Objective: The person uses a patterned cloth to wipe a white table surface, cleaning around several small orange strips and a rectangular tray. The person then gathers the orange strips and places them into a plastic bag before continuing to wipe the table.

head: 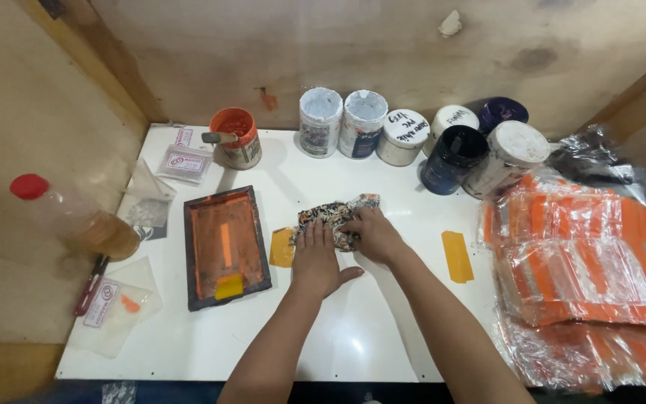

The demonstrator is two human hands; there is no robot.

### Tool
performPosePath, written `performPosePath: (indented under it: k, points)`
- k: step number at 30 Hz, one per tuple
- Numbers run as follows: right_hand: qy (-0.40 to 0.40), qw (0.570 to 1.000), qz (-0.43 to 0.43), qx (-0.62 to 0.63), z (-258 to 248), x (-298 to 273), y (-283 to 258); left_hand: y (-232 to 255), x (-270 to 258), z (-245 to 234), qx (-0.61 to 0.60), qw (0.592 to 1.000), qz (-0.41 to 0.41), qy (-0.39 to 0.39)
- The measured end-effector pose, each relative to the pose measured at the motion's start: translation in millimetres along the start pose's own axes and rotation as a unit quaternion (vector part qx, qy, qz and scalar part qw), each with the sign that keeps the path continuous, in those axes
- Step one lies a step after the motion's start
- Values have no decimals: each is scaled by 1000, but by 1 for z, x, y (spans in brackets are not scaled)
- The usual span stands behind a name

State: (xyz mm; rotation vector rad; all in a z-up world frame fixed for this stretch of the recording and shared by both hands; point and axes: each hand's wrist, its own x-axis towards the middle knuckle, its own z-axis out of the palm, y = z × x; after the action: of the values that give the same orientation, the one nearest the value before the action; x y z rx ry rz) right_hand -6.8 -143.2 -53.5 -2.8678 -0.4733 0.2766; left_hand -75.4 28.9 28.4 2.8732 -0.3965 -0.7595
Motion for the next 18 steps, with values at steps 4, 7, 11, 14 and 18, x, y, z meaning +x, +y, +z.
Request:
performPosePath:
  k: [4, 7, 11, 14, 18]
  points:
    - [1, 1000, -22, -3, 12, -21, -12, 3, -31, 15, 7, 1000, -9, -3]
    - [1, 1000, -32, 0, 15, -41, -23, 2, -52, 22, 7, 1000, -5, -6]
    - [-26, 999, -37, 5, 3, -68, -43, 0, -79, 31, 3, 1000, -1, -5]
    - [-51, 998, -34, 11, -3, -90, -52, 3, -97, 34, 8, 1000, 8, -14]
    - [-72, 997, -40, -1, -9, -119, -57, 10, -113, 41, 25, 998, 35, -42]
